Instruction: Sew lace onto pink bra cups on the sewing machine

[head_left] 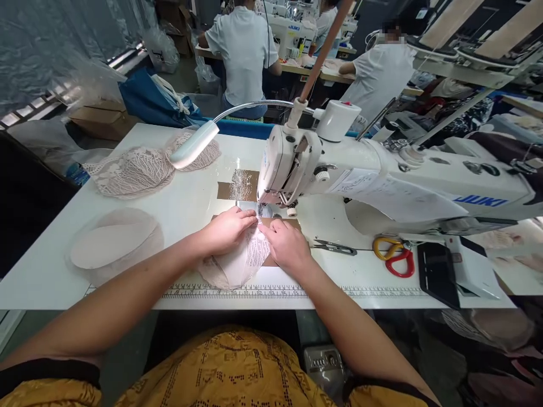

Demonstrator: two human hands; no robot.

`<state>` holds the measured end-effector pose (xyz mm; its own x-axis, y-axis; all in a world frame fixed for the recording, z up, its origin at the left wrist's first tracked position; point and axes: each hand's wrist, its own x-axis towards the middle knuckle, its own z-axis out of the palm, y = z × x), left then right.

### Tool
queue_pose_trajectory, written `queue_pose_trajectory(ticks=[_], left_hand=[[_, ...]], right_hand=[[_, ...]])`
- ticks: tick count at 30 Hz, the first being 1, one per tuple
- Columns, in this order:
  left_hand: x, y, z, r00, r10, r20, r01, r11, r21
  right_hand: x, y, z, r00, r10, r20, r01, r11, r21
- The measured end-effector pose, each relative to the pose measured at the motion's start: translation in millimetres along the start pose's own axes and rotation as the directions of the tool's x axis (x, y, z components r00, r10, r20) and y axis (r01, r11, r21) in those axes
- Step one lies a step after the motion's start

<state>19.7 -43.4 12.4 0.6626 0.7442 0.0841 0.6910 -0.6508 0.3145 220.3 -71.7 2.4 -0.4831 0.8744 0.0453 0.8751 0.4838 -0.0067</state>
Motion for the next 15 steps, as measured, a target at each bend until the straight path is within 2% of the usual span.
queue_pose_trajectory(ticks=[7, 11, 15], left_hand=[[10, -2, 3.0, 1.0, -0.008, 0.027, 0.006, 0.998, 0.063], [15, -8, 1.7, 0.998, 0.037, 0.049, -0.041, 0.996, 0.074], [17, -13, 1.2, 0.997, 0.077, 0.025, -0.079, 0.991, 0.106]], right_hand=[[2, 2, 2, 0.999, 0.042, -0.008, -0.042, 0.999, 0.032], [4, 2, -1, 0.998, 0.059, 0.021, -0.06, 0.998, 0.037], [6, 0, -4, 0.996, 0.081, 0.043, -0.083, 0.995, 0.047]])
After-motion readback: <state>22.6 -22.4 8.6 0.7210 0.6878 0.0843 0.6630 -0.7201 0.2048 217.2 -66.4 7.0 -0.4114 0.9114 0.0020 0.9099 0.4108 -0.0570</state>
